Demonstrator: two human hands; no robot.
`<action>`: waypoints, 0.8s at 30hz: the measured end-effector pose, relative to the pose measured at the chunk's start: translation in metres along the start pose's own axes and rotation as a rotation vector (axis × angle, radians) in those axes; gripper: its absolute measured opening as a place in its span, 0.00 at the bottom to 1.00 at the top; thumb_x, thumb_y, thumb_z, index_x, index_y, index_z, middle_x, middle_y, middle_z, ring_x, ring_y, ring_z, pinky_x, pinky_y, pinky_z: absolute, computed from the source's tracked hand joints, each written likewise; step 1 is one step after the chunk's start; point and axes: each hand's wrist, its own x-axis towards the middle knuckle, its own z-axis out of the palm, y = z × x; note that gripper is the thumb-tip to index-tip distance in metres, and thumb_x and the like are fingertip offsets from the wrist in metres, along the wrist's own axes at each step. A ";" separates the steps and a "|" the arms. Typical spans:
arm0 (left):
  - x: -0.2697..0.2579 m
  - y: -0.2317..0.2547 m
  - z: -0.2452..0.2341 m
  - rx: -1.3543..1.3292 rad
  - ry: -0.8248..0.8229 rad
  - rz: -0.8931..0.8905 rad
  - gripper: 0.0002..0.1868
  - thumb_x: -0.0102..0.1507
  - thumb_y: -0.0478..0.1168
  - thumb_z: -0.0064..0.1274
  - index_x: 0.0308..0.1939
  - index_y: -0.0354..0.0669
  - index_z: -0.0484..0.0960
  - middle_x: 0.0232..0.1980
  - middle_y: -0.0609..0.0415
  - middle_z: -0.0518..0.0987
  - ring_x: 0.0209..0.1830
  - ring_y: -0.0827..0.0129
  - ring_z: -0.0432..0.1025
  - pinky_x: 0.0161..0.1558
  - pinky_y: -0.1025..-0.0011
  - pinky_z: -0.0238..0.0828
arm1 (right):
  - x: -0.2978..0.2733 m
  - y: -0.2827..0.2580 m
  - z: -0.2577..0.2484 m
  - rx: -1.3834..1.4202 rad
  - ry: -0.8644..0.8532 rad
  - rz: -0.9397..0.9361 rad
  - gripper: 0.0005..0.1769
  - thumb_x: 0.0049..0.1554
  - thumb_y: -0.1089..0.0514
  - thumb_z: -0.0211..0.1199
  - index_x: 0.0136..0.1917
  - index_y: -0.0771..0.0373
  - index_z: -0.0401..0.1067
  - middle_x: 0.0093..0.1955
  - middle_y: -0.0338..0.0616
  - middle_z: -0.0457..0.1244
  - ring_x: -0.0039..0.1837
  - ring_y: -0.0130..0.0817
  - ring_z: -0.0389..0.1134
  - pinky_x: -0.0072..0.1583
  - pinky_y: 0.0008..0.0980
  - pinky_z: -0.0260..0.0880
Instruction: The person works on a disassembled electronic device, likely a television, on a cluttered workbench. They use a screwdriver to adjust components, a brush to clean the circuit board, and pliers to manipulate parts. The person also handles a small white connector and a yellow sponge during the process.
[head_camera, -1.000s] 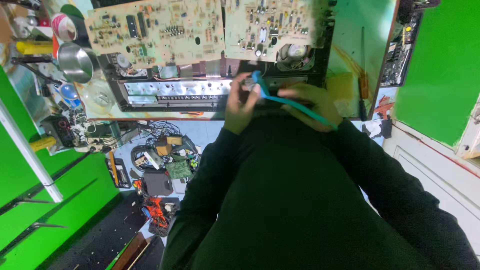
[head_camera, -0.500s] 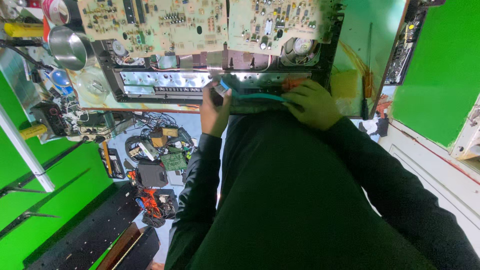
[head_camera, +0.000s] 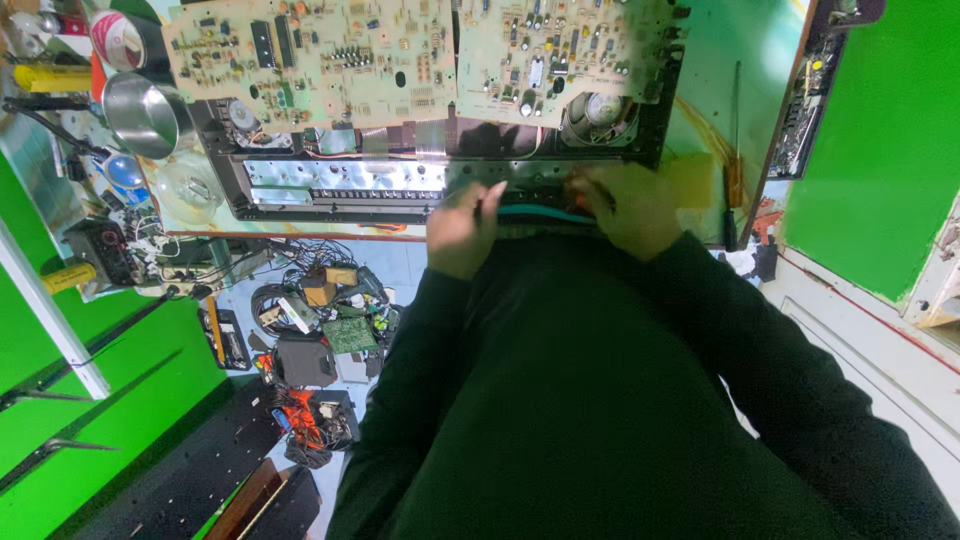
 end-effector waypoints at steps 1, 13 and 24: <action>0.002 0.006 -0.004 -0.082 0.076 0.118 0.07 0.70 0.43 0.51 0.43 0.43 0.78 0.37 0.44 0.82 0.35 0.50 0.79 0.41 0.57 0.74 | 0.007 -0.004 -0.002 0.052 0.038 -0.009 0.09 0.68 0.57 0.60 0.57 0.64 0.74 0.48 0.52 0.70 0.48 0.46 0.72 0.50 0.42 0.71; 0.062 0.034 -0.041 0.041 0.263 0.376 0.18 0.66 0.41 0.56 0.61 0.48 0.79 0.57 0.50 0.76 0.53 0.54 0.71 0.55 0.56 0.64 | 0.066 -0.007 0.014 0.066 0.227 0.003 0.11 0.65 0.60 0.62 0.59 0.66 0.72 0.48 0.52 0.68 0.44 0.43 0.71 0.47 0.40 0.72; 0.082 0.030 0.000 0.248 0.315 0.448 0.19 0.65 0.51 0.61 0.57 0.52 0.85 0.55 0.63 0.76 0.52 0.65 0.65 0.51 0.55 0.52 | 0.081 0.019 0.035 -0.032 0.288 -0.055 0.10 0.66 0.59 0.64 0.58 0.67 0.74 0.47 0.54 0.68 0.48 0.49 0.71 0.49 0.44 0.72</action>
